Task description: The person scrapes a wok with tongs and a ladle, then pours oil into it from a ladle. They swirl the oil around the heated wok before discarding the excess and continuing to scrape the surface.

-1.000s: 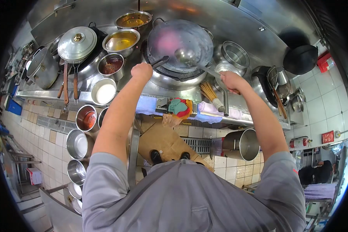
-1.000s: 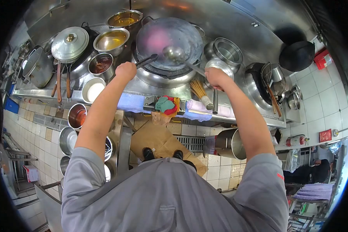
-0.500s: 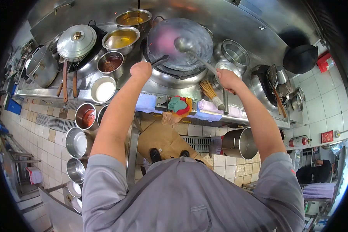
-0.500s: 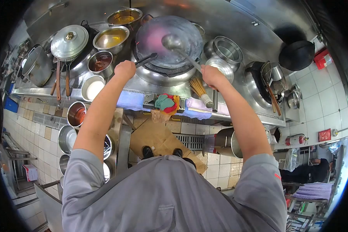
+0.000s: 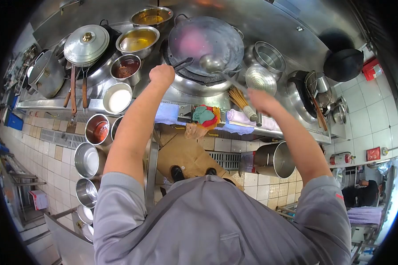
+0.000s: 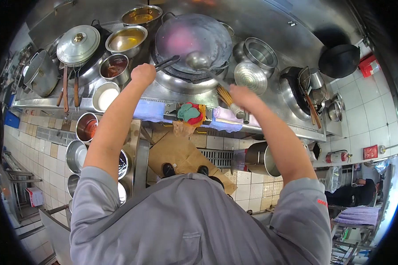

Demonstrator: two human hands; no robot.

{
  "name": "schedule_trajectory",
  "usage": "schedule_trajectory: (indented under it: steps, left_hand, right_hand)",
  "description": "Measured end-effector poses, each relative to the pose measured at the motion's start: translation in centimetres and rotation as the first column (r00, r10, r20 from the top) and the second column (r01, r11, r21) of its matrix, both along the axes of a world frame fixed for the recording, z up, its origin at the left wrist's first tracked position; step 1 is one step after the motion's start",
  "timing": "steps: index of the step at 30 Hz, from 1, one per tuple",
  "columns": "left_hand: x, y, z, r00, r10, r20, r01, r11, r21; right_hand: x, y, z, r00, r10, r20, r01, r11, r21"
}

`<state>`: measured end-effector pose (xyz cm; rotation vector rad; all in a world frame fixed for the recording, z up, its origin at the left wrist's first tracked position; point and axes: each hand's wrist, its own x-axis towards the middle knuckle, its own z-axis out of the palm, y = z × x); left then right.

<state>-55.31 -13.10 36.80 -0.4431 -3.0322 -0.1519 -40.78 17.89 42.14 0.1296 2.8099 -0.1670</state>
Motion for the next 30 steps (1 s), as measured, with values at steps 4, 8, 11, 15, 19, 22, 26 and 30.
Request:
schedule_trajectory:
  steps: [4,8,11,15,19,22,26,30]
  left_hand:
    - [0.9,0.3,1.7,0.995,0.035,0.095,-0.029,0.998,-0.063]
    - [0.6,-0.2,1.9,0.993,0.039,0.116,-0.031,0.997,-0.076]
    - [0.7,-0.7,1.4,0.992,0.045,0.118,-0.036,0.997,-0.074]
    - [0.3,-1.0,0.8,1.0,0.03,-0.007,-0.03,1.0,0.003]
    - [0.5,-1.2,2.4,0.998,0.04,0.039,-0.037,0.996,-0.086]
    - [0.0,-1.6,2.4,0.999,0.038,0.029,-0.034,0.992,-0.123]
    - [-0.1,-1.2,2.6,1.0,0.027,-0.002,-0.027,0.997,-0.076]
    - [-0.2,-1.1,3.0,1.0,-0.022,-0.021,0.02,0.995,-0.098]
  right_hand:
    - [-1.6,-1.2,4.0,0.961,-0.165,0.221,0.173,0.985,-0.016]
    - [-1.4,-1.6,6.5,0.974,-0.208,0.089,0.217,0.971,-0.101]
    - [-0.8,2.7,-1.5,0.985,0.08,-0.155,-0.068,0.994,0.082]
    - [-2.1,1.1,1.2,0.994,0.088,-0.066,-0.077,0.985,0.151]
    - [-2.4,-0.8,5.9,0.988,-0.14,0.067,0.143,0.988,-0.052]
    - [-2.0,-1.2,4.8,0.984,-0.178,0.029,0.18,0.974,-0.134]
    - [-0.7,-0.3,-5.8,0.959,0.011,-0.283,-0.018,1.0,-0.02]
    - [-1.5,-1.6,0.2,0.979,-0.181,0.099,0.204,0.909,-0.362]
